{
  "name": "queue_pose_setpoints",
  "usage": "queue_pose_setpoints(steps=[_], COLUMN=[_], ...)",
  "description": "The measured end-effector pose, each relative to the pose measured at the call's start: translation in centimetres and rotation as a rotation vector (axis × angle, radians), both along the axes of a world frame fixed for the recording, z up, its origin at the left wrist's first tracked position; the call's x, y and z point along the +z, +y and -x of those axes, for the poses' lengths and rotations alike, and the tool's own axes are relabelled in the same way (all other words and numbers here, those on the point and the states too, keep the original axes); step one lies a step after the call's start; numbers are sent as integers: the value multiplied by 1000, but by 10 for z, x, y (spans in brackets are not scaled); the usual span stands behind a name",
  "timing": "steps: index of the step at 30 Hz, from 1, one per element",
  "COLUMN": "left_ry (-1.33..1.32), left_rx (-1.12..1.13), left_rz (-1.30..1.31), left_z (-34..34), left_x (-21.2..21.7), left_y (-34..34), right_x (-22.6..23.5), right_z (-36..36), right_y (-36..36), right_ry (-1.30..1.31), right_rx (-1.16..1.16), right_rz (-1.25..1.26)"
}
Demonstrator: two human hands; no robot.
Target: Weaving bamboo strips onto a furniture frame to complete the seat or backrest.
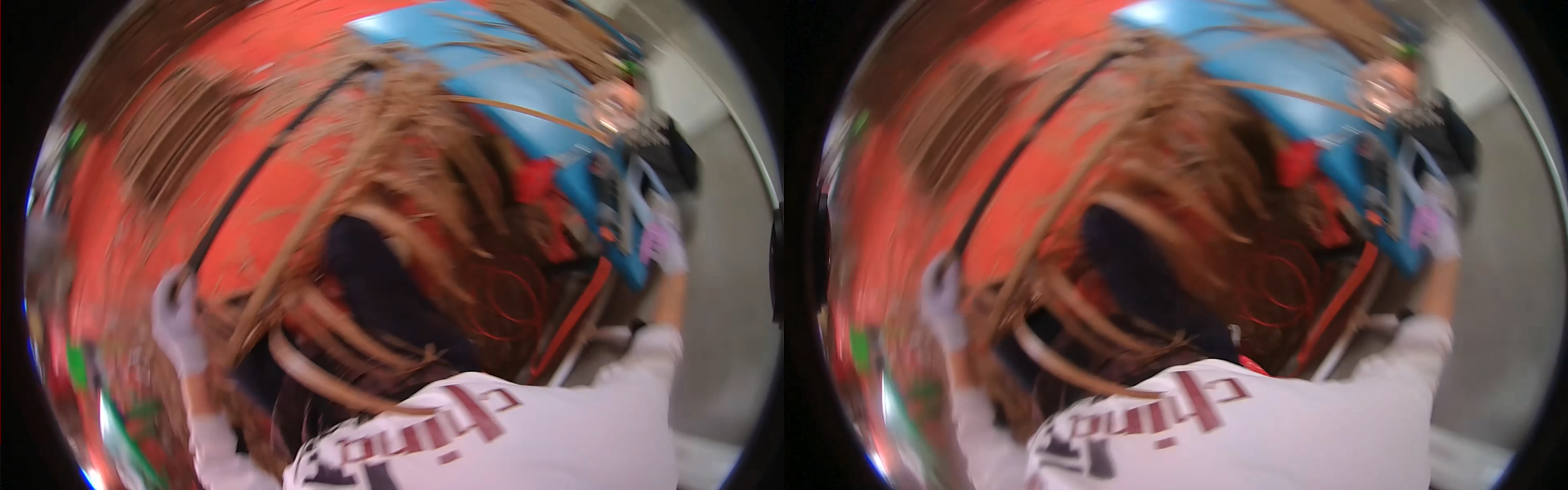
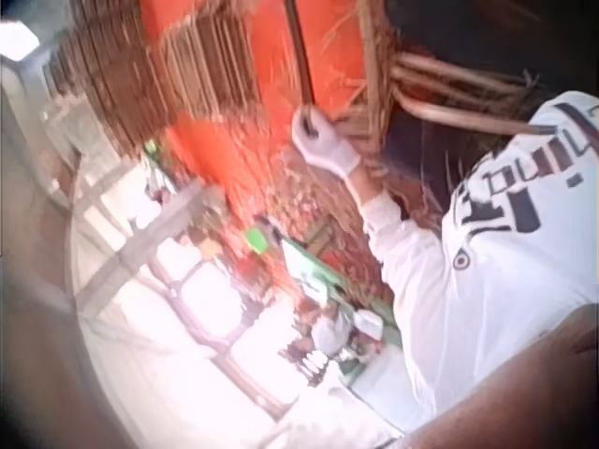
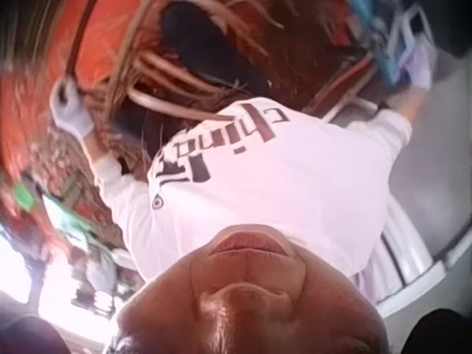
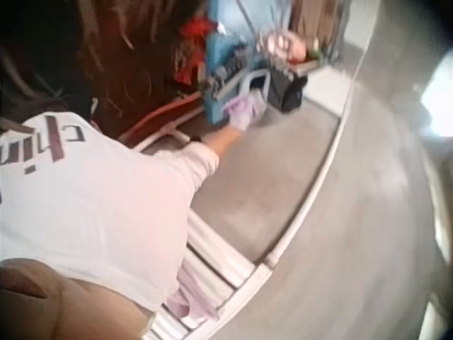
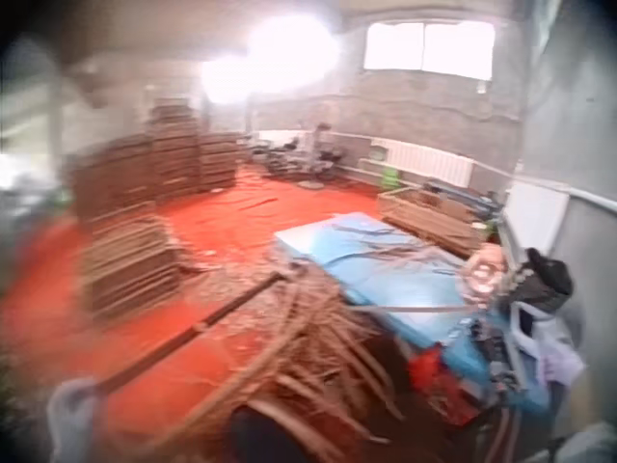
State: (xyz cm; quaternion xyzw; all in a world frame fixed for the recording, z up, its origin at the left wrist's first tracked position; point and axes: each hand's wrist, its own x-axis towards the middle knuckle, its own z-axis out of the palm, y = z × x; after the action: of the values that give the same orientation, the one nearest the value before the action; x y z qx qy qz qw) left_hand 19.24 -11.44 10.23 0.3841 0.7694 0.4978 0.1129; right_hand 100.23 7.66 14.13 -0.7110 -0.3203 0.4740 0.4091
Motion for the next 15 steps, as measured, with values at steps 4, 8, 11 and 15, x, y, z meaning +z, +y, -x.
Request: queue_pose_setpoints(steps=[4,8,11,15], left_ry=[291,416,391,186], left_rx=[-48,92,190,153], left_rz=[-94,-30,40,83], left_z=[6,0,1,5], left_x=[2,10,-2,3], left_y=[19,22,6,2], right_x=[59,82,79,57], right_z=[67,307,483,605], right_y=[66,77,29,9], right_ry=[159,-589,-715,-502], right_rx=[218,815,1318,1571], right_rz=[-312,-500,-1085,-1327])
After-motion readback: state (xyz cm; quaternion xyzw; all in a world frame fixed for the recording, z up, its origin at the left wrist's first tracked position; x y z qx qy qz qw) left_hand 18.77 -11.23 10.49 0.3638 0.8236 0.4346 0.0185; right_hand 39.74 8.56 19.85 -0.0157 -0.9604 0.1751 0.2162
